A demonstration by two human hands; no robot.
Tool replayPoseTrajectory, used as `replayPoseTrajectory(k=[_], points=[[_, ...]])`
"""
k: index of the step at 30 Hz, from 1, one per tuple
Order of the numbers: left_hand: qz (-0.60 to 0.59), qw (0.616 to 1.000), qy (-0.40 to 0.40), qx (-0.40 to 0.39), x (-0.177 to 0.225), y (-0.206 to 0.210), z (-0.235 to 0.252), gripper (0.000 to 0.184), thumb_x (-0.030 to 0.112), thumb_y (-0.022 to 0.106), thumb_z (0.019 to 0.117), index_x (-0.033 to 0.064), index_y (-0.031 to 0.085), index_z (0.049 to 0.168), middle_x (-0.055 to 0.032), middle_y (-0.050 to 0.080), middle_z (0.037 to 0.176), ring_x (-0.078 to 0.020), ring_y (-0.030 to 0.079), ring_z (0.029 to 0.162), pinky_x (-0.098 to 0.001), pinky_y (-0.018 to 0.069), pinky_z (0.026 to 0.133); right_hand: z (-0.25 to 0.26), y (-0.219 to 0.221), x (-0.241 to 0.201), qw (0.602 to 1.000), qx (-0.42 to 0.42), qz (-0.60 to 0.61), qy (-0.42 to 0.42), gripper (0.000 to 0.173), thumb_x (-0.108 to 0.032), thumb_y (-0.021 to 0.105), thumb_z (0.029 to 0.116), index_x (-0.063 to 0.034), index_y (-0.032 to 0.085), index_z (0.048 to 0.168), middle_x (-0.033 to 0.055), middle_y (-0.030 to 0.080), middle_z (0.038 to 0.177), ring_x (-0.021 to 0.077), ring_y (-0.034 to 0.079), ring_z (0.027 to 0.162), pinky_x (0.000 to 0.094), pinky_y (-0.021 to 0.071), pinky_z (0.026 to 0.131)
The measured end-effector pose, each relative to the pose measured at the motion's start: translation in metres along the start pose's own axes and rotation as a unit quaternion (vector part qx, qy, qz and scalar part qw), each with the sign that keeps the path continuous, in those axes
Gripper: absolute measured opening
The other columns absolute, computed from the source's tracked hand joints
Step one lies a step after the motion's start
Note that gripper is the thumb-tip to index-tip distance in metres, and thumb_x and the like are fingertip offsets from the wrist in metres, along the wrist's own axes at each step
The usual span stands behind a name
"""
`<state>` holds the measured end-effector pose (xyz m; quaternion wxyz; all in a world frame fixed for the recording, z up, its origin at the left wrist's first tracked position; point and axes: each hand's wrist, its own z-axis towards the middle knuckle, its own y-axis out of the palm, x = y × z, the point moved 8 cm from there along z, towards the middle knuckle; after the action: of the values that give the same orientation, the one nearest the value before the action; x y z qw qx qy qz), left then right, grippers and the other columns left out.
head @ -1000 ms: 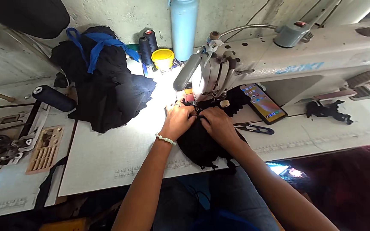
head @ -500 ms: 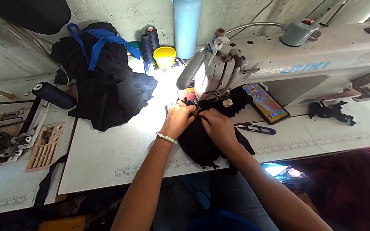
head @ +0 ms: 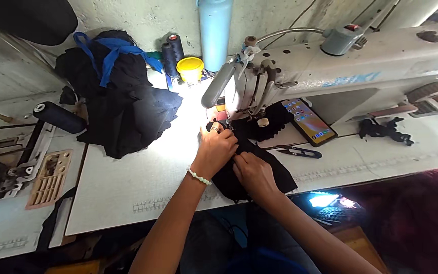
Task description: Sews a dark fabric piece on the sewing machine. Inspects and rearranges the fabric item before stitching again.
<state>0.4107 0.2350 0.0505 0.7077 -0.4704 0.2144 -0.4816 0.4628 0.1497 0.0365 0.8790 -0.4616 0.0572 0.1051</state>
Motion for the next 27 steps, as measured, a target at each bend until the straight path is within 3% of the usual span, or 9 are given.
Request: replayPoseTrajectory(k=[5,7,10,14,16,19,21,24,27], points=[[0.044,0.999,0.022,0.022,0.007,0.001,-0.019,0.018,0.027,0.067,0.0958,0.0166,0.081,0.091,-0.0013,0.072,0.111,-0.0301,0.062,0.115,-0.0658,0.0374,0.1,-0.005,-0.002,0.003,0.999,0.011,0.024,0.036,0.018,-0.01,0.063,0.0915,0.0018,0.072,0.081,0.0134,0.065,0.07,0.029,0.069,0.067,0.0366,0.0543,0.056],[0.054,0.998,0.012,0.03,0.007,0.0,-0.027,0.017,0.026,0.066,0.0974,0.0178,0.081,0.097,0.0007,0.073,0.113,-0.0288,0.061,0.12,-0.0662,0.0356,0.102,-0.005,-0.002,0.005,0.998,0.001,0.038,0.042,0.022,-0.015,0.062,0.0927,0.0006,0.075,0.085,0.0124,0.066,0.072,0.0301,0.068,0.071,0.0375,0.0547,0.059],[0.065,0.997,0.003,0.039,0.01,-0.002,-0.033,0.017,0.022,0.065,0.0981,0.0182,0.081,0.098,0.0034,0.075,0.118,-0.0283,0.062,0.123,-0.0671,0.0344,0.103,-0.002,-0.003,0.013,0.995,-0.026,0.078,0.054,0.025,-0.019,0.06,0.0925,-0.0027,0.077,0.087,0.0114,0.065,0.074,0.0314,0.066,0.077,0.0399,0.0535,0.064],[0.081,0.996,0.005,0.033,0.016,-0.003,-0.033,0.016,0.02,0.065,0.0967,0.0171,0.08,0.092,0.0026,0.074,0.122,-0.031,0.062,0.127,-0.0715,0.0341,0.102,0.011,-0.003,0.036,0.973,-0.096,0.194,0.076,0.023,-0.016,0.062,0.0935,-0.0009,0.076,0.085,0.0172,0.069,0.094,0.0341,0.066,0.094,0.0471,0.0549,0.082],[0.082,0.996,0.007,0.03,0.018,-0.003,-0.034,0.013,0.017,0.067,0.0945,0.0162,0.08,0.091,0.0013,0.075,0.119,-0.0314,0.062,0.125,-0.0726,0.0341,0.102,0.023,-0.004,0.047,0.969,-0.072,0.225,0.074,0.022,-0.014,0.062,0.094,-0.0004,0.076,0.084,0.0162,0.073,0.105,0.0323,0.069,0.1,0.0463,0.0561,0.086],[0.09,0.996,0.016,0.025,0.02,-0.002,-0.033,0.009,0.015,0.071,0.0906,0.0156,0.079,0.087,-0.0003,0.076,0.115,-0.0323,0.063,0.124,-0.0735,0.0345,0.102,0.037,0.005,0.049,0.973,-0.028,0.226,0.03,0.021,-0.011,0.06,0.0973,-0.0036,0.08,0.102,0.0099,0.074,0.122,0.0282,0.069,0.112,0.0436,0.0552,0.096],[0.094,0.995,0.019,0.023,0.021,-0.002,-0.034,0.009,0.014,0.071,0.0899,0.0155,0.078,0.085,-0.0012,0.076,0.113,-0.0329,0.064,0.122,-0.0741,0.035,0.101,0.035,0.02,0.048,0.981,-0.037,0.192,-0.014,0.024,-0.01,0.058,0.0989,-0.0052,0.079,0.111,0.0082,0.074,0.124,0.0298,0.068,0.114,0.0472,0.0542,0.094],[0.104,0.994,0.029,0.025,0.022,-0.004,-0.031,0.011,0.014,0.069,0.0924,0.0147,0.079,0.09,0.0004,0.073,0.123,-0.0309,0.063,0.125,-0.0725,0.0362,0.102,0.024,0.025,0.05,0.989,-0.034,0.134,-0.052,0.022,-0.009,0.058,0.0987,-0.0049,0.079,0.104,0.0076,0.075,0.12,0.0306,0.069,0.11,0.0479,0.0543,0.088],[0.098,0.994,0.036,0.005,0.024,0.0,-0.027,0.013,0.014,0.066,0.0946,0.0121,0.078,0.09,-0.0007,0.071,0.13,-0.0308,0.06,0.131,-0.0731,0.0323,0.107,0.017,0.02,0.049,0.993,-0.03,0.098,-0.064,0.021,-0.01,0.058,0.0983,-0.0041,0.078,0.1,0.0099,0.074,0.12,0.0318,0.069,0.109,0.0478,0.0548,0.089]])
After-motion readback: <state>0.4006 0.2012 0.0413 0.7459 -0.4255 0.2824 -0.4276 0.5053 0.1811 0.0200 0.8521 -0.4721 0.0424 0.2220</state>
